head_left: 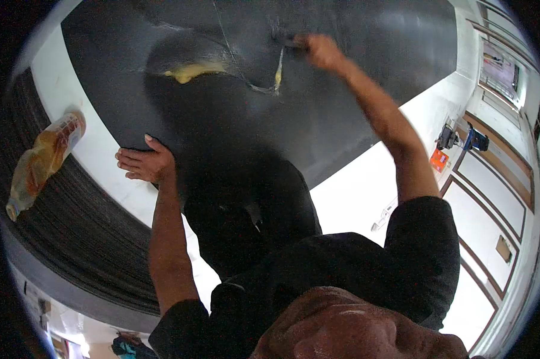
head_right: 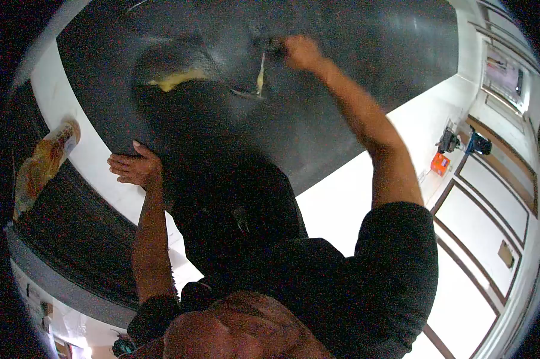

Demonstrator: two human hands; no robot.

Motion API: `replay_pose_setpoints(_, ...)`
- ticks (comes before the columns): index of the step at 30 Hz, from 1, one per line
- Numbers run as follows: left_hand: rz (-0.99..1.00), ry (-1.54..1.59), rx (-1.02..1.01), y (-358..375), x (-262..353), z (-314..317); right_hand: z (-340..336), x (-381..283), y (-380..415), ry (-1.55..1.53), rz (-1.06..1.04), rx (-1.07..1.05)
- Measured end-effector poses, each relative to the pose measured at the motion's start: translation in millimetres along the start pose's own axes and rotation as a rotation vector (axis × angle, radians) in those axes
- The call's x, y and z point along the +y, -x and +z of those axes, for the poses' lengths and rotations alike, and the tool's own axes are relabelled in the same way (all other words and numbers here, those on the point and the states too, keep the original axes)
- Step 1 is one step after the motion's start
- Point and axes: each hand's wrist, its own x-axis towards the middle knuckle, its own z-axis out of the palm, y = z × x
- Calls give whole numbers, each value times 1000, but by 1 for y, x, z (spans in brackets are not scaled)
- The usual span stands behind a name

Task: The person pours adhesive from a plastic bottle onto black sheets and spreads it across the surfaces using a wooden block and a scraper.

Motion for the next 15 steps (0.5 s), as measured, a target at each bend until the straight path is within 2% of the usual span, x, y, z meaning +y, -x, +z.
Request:
replay_pose_setpoints(4,-10,29,-31,-1,-3,-3,71,-79,113,-246,165,-145)
replay_pose_setpoints(6,-23,54,-50,0,-2,-6,129,-96,157,-372,166,133)
replay_pose_setpoints(7,-35,56,-37,-1,-3,-4,122,-107,163,-369,152,144)
replay_pose_setpoints(9,-23,4,-33,-1,-2,-6,101,-126,161,-528,511,114)
replay_pose_setpoints(10,-42,8,-71,0,-1,-11,97,-126,151,-524,493,123)
replay_pose_setpoints(12,-53,21,-51,1,0,-10,85,-124,109,-706,697,301)
replay_pose_setpoints(14,-49,18,-49,-1,-1,-8,53,-122,51,-1056,737,305)
replay_pose_setpoints(15,-70,7,-52,-1,-2,-8,48,-120,14,-990,695,424)
